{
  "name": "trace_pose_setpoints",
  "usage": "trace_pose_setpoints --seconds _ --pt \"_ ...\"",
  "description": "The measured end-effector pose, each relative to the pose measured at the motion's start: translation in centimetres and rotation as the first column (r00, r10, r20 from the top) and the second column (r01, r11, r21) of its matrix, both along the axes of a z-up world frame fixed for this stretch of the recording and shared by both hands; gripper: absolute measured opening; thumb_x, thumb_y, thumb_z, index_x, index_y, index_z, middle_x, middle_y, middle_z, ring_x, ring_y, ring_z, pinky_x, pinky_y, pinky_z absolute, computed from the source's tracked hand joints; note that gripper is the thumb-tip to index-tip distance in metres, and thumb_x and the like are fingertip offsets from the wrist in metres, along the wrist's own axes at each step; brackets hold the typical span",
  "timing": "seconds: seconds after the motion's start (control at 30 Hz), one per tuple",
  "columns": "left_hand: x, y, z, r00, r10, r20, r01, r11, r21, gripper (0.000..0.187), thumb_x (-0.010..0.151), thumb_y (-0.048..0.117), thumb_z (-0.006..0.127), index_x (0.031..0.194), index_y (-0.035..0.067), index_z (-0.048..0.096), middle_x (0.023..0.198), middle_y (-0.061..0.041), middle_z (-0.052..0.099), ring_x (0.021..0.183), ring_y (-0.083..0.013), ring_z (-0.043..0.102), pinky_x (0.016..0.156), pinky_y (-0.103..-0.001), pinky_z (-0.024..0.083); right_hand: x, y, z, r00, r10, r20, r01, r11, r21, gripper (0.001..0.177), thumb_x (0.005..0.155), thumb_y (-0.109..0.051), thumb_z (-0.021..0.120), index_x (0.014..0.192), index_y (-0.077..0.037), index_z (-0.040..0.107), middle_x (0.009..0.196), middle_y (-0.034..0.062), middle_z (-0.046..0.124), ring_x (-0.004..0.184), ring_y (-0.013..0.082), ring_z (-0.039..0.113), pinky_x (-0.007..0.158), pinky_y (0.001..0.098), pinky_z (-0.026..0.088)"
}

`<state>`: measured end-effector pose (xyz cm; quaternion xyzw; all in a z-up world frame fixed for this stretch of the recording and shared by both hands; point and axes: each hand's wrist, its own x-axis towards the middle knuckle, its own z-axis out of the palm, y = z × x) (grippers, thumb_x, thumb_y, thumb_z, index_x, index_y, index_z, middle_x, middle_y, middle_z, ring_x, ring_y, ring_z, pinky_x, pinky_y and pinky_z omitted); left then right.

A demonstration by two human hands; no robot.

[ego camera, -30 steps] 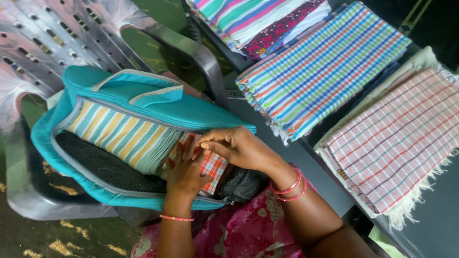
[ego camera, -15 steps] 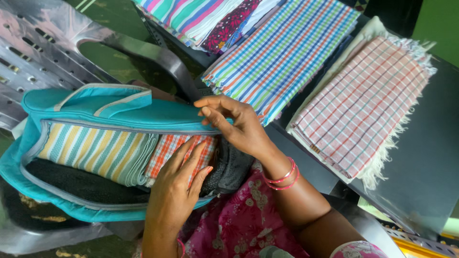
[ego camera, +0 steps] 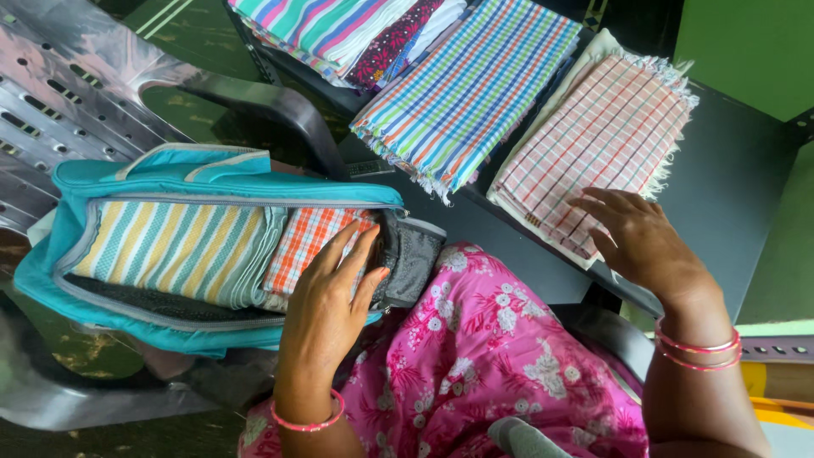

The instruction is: The person folds and places several patterned cloths into a teal bag. They handle each cloth individually, folding it and arranging it inside the bag, then continue with the next cloth from a nearby stack.

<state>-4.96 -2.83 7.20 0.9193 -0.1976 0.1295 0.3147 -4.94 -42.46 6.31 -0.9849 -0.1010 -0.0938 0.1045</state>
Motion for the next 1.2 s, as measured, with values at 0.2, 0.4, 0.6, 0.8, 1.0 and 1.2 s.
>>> trace_pose_setpoints --seconds 0.2,0.4,0.6,0.8,1.0,1.2 --pt "0.0 -2.5 -0.4 0.992 -0.116 0.050 0.116 0.993 0.011 0.049 0.094 0.024 0.069 0.138 0.007 0.060 0.144 -0.018 0.058 0.122 -0.0376 0.062 0.099 -0.045 0.051 -1.2 -2.1 -1.5 0.979 0.002 -0.203 -0.022 0.995 -0.099 0.080 0.078 -0.020 0.072 0.152 -0.029 0.041 0.157 0.0095 0.041 0.147 0.0298 0.034 0.116 0.0545 0.025" --pt "-0.2 -3.8 -0.9 0.989 -0.145 -0.028 0.146 0.989 0.029 0.049 0.092 0.025 0.070 0.137 0.008 0.061 0.144 -0.017 0.057 0.121 -0.0376 0.062 0.098 -0.045 0.051 -0.4 -1.4 -1.6 0.989 -0.043 -0.140 0.024 0.991 -0.134 0.082 0.079 -0.020 0.074 0.153 -0.031 0.040 0.158 0.0090 0.040 0.146 0.0302 0.035 0.116 0.0537 0.027" --pt "0.2 -2.7 -1.1 0.997 -0.065 -0.028 0.067 0.995 0.076 0.051 0.092 0.026 0.070 0.138 0.008 0.060 0.145 -0.020 0.055 0.121 -0.0369 0.062 0.098 -0.046 0.050 -0.3 -1.6 -1.0 0.997 0.072 -0.035 -0.074 0.996 -0.058 0.081 0.073 -0.012 0.077 0.148 -0.027 0.050 0.151 0.0103 0.052 0.141 0.0304 0.046 0.116 0.0468 0.037" --pt "0.1 -2.0 -1.2 0.998 -0.056 -0.038 0.058 0.996 0.067 0.051 0.093 0.026 0.069 0.139 0.007 0.058 0.146 -0.020 0.054 0.122 -0.0382 0.061 0.099 -0.047 0.051 -0.2 -2.3 0.1 0.991 0.131 0.038 -0.135 0.986 0.103 0.060 0.074 -0.003 0.075 0.131 -0.021 0.068 0.137 0.0076 0.067 0.127 0.0297 0.063 0.108 0.0404 0.051" --pt "0.2 -1.8 -1.2 0.997 -0.052 -0.062 0.056 0.996 0.071 0.053 0.092 0.026 0.069 0.140 0.008 0.058 0.146 -0.020 0.054 0.122 -0.0371 0.061 0.098 -0.045 0.051 0.1 -3.7 0.4 0.998 0.032 -0.051 -0.021 0.979 0.202 0.043 0.081 -0.009 0.076 0.123 -0.020 0.074 0.131 0.0021 0.072 0.113 0.0269 0.071 0.097 0.0350 0.057" --pt "0.2 -1.8 -1.1 0.998 -0.045 -0.049 0.048 0.997 0.066 0.053 0.091 0.026 0.070 0.140 0.007 0.058 0.145 -0.019 0.055 0.123 -0.0372 0.061 0.099 -0.046 0.051 0.7 -4.7 0.3 0.956 -0.139 -0.260 0.213 0.935 0.283 0.037 0.088 -0.012 0.072 0.124 -0.021 0.075 0.120 0.0017 0.077 0.101 0.0240 0.076 0.088 0.0352 0.059"
